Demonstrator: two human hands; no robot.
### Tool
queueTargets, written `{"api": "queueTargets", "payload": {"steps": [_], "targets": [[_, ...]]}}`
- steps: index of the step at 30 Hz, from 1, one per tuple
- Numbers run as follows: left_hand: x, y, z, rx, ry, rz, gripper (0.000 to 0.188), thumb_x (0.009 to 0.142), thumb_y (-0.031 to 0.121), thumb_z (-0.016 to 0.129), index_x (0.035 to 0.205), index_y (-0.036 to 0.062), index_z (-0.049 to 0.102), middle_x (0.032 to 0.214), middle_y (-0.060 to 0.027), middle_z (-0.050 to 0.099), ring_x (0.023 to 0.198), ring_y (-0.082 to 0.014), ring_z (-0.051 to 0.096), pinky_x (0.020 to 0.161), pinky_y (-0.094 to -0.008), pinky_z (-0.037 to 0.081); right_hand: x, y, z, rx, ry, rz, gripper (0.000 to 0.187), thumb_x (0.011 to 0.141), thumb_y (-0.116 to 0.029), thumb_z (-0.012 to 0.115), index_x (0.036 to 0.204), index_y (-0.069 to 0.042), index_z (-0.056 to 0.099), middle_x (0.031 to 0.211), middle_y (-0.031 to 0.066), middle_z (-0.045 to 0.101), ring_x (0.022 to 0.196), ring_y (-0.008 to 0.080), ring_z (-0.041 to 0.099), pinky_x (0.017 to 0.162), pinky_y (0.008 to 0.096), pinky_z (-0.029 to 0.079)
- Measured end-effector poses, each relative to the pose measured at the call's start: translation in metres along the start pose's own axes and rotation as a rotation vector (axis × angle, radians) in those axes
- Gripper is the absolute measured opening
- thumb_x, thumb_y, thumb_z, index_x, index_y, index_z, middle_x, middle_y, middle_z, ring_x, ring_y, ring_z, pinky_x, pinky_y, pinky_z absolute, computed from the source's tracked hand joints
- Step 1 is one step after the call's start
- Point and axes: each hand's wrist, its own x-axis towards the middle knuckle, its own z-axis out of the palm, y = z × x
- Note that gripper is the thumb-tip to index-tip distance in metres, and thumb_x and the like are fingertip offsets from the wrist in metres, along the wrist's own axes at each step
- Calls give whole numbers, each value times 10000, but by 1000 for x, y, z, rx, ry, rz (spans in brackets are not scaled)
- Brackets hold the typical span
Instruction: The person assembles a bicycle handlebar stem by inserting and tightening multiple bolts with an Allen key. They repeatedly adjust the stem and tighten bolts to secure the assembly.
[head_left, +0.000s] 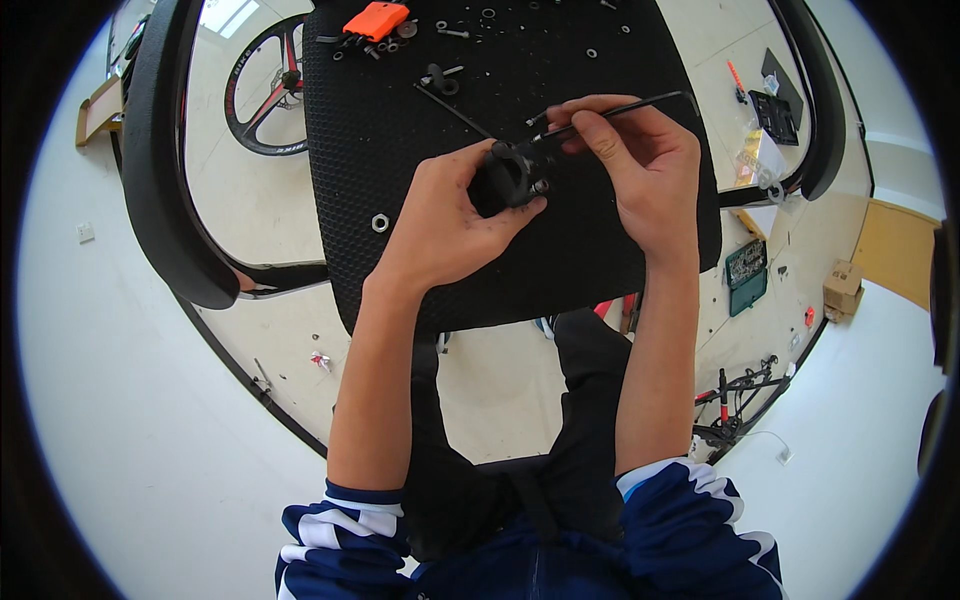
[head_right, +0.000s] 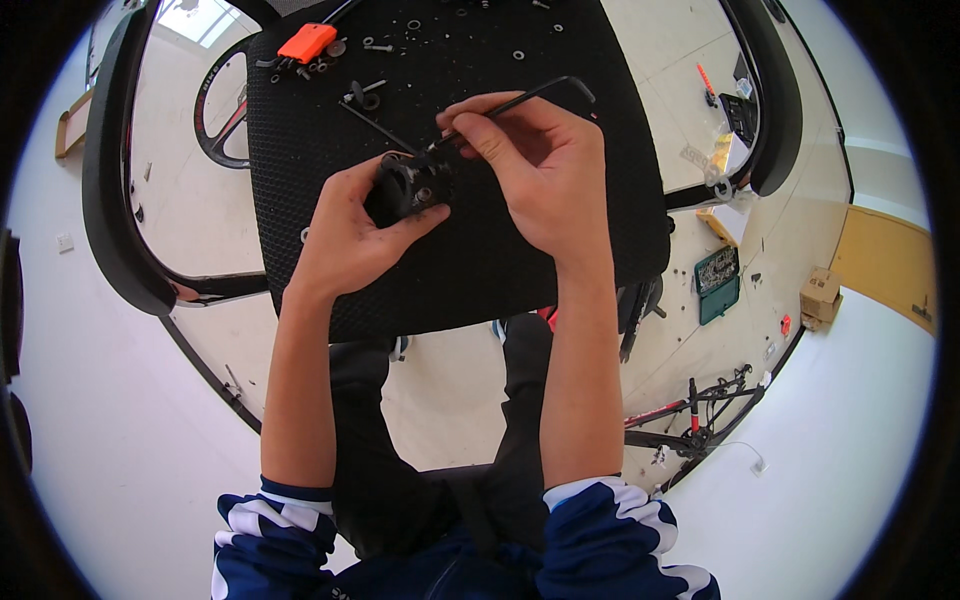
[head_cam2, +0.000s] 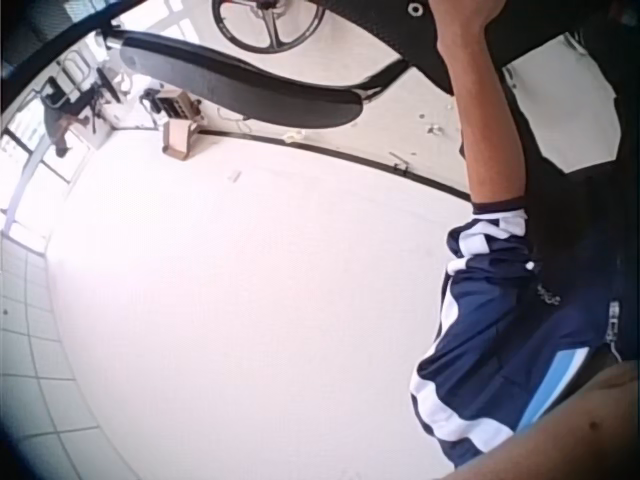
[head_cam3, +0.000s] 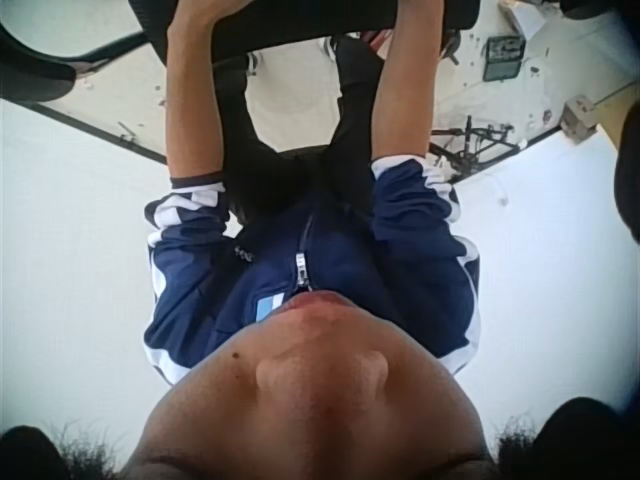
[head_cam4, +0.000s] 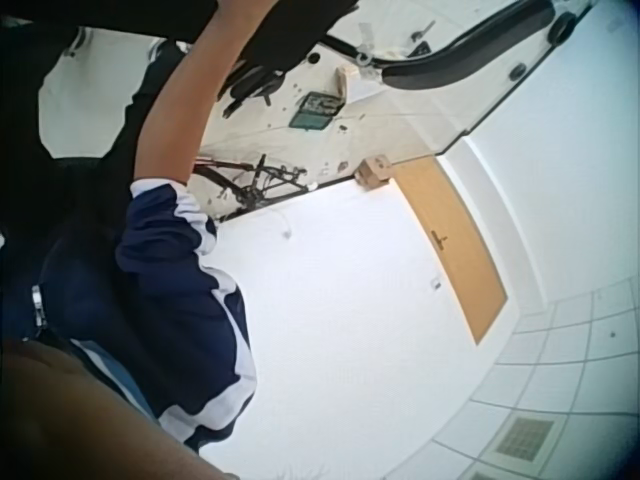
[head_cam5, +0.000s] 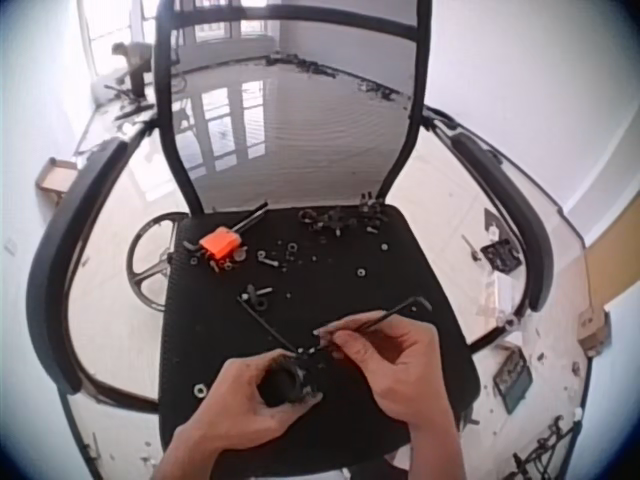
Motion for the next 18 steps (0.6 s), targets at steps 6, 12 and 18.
{"api": "queueTargets", "payload": {"steps": [6, 12, 18], "targets": [[-1, 4, 2, -49, -26, 10, 263, 769, 157, 821, 958, 35, 685, 739, -1, 623, 672, -106, 562, 666, -244, 447, -3, -5, 0, -158, 65, 38, 128, 869, -56, 788, 974, 12, 763, 843, 95, 761, 730, 123, 713, 695, 242, 574], [1, 4, 2, -39, -22, -11, 254, 763, 154, 825, 944, 39, 688, 738, 4, 632, 672, -92, 560, 665, -231, 437, -1, -10, 12, -63, 131, 35, 169, 870, -71, 792, 1006, 23, 760, 857, 111, 765, 791, 154, 743, 738, 252, 589], [1, 6, 2, -81, -6, -50, 252, 758, 139, 825, 946, 43, 688, 747, 9, 637, 677, -81, 557, 668, -228, 436, -1, -13, 11, 106, 102, 70, 177, 900, -32, 745, 1061, 40, 735, 937, 142, 767, 886, 200, 758, 785, 281, 603]]}}
